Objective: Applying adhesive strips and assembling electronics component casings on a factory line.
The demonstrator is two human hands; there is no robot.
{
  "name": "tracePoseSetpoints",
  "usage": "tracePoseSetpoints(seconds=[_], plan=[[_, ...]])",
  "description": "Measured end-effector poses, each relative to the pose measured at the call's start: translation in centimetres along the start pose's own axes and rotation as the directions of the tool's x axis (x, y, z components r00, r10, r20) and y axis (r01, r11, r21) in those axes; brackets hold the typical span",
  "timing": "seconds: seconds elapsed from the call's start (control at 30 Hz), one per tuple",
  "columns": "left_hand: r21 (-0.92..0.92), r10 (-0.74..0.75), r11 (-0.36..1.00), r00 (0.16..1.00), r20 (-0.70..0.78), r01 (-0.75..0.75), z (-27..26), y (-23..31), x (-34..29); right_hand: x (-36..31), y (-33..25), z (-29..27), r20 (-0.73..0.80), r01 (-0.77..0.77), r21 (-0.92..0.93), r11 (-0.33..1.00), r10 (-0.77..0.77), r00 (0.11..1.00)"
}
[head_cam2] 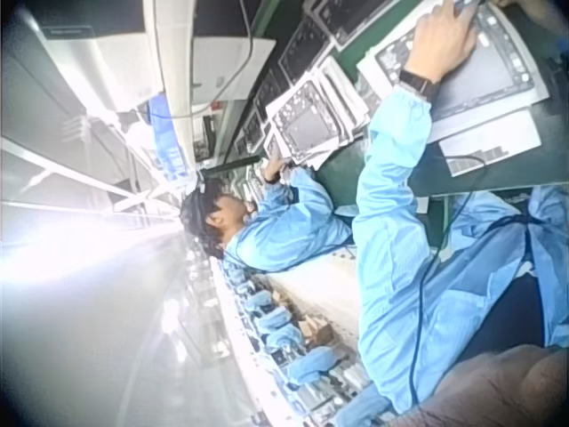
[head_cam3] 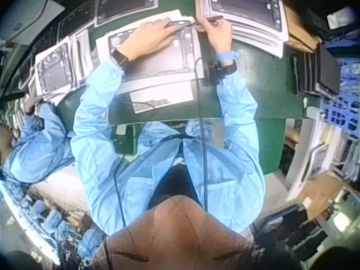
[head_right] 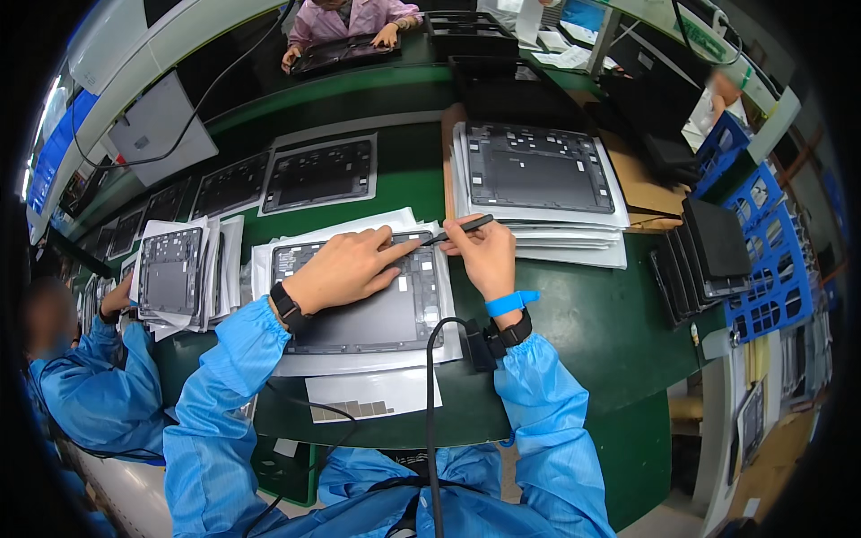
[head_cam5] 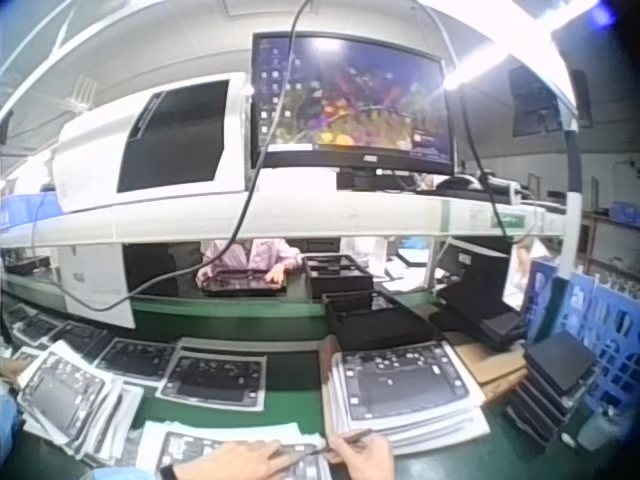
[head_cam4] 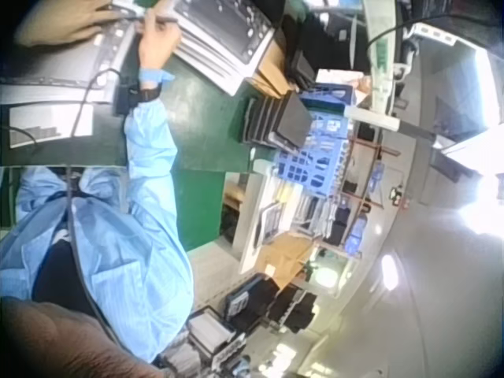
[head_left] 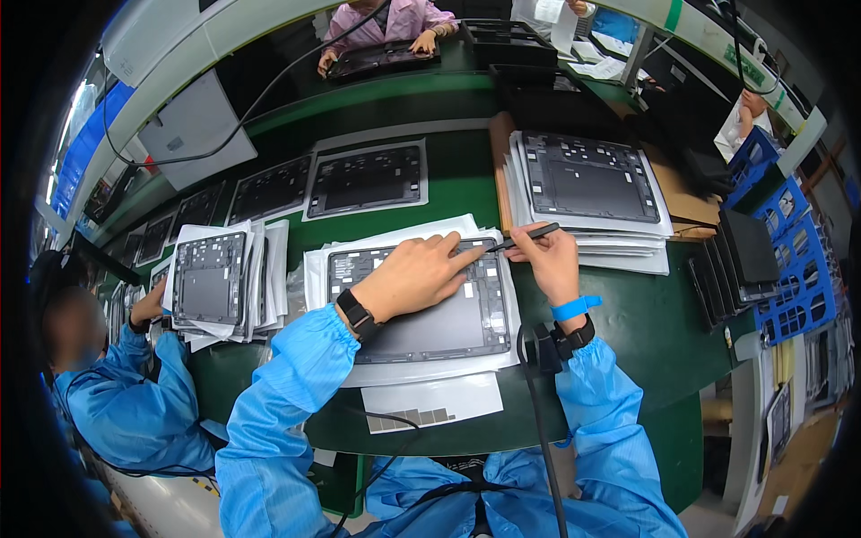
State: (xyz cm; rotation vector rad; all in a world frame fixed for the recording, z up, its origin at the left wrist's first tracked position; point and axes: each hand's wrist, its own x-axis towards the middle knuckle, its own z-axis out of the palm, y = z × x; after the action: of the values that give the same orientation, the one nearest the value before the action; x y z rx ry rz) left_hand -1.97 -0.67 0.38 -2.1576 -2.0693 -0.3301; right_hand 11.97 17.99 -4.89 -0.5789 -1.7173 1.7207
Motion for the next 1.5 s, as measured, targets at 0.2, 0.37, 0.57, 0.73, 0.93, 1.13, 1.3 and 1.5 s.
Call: tracePoseSetpoints(seconds=[0.2,0.37,0.57,0.73,0.93,1.13,1.3,1.5], plan=[[0.113,0.048,0.992,0.999,-0.006,-0.047,0.7,-0.3,0.3,0.0,0.3,-0.1,0.024,0.028,-0.028,0.999,-0.028,0.999],[0.230,0.111,0.967,0.994,-0.005,-0.106,1.3,0.0,0.7,-0.7,-0.5,0.3,-0.013,0.071,-0.090,0.993,-0.072,0.997],[0.186,0.128,0.974,0.992,0.004,-0.126,1.3,0.1,0.8,-1.3,-2.9,-2.7,-0.241,0.188,-0.177,0.966,-0.228,0.943],[0.163,0.030,0.986,0.999,0.028,-0.034,0.8,0.6,0.7,-2.4,-1.8,-2.8,-0.112,0.164,-0.340,0.926,-0.213,0.971],[0.027,-0.432,0.896,0.885,-0.176,0.442,-4.0,2.6,-5.5,-4.7,-2.5,0.2,0.220,0.198,-0.684,0.702,-0.061,0.974],[-0.123,-0.804,0.574,0.528,-0.275,0.810,-1.9,1.8,-17.2,-5.4,-1.8,1.4,0.195,0.278,-0.671,0.687,-0.198,0.961],[-0.235,-0.815,0.575,0.520,-0.257,0.784,-0.9,1.9,-17.2,-5.2,-1.3,1.3,0.185,0.275,-0.649,0.709,-0.204,0.961],[-0.003,-0.808,0.547,0.527,-0.265,0.837,-0.8,1.1,-16.0,-5.3,-1.4,1.5,0.176,0.280,-0.583,0.763,-0.218,0.960]])
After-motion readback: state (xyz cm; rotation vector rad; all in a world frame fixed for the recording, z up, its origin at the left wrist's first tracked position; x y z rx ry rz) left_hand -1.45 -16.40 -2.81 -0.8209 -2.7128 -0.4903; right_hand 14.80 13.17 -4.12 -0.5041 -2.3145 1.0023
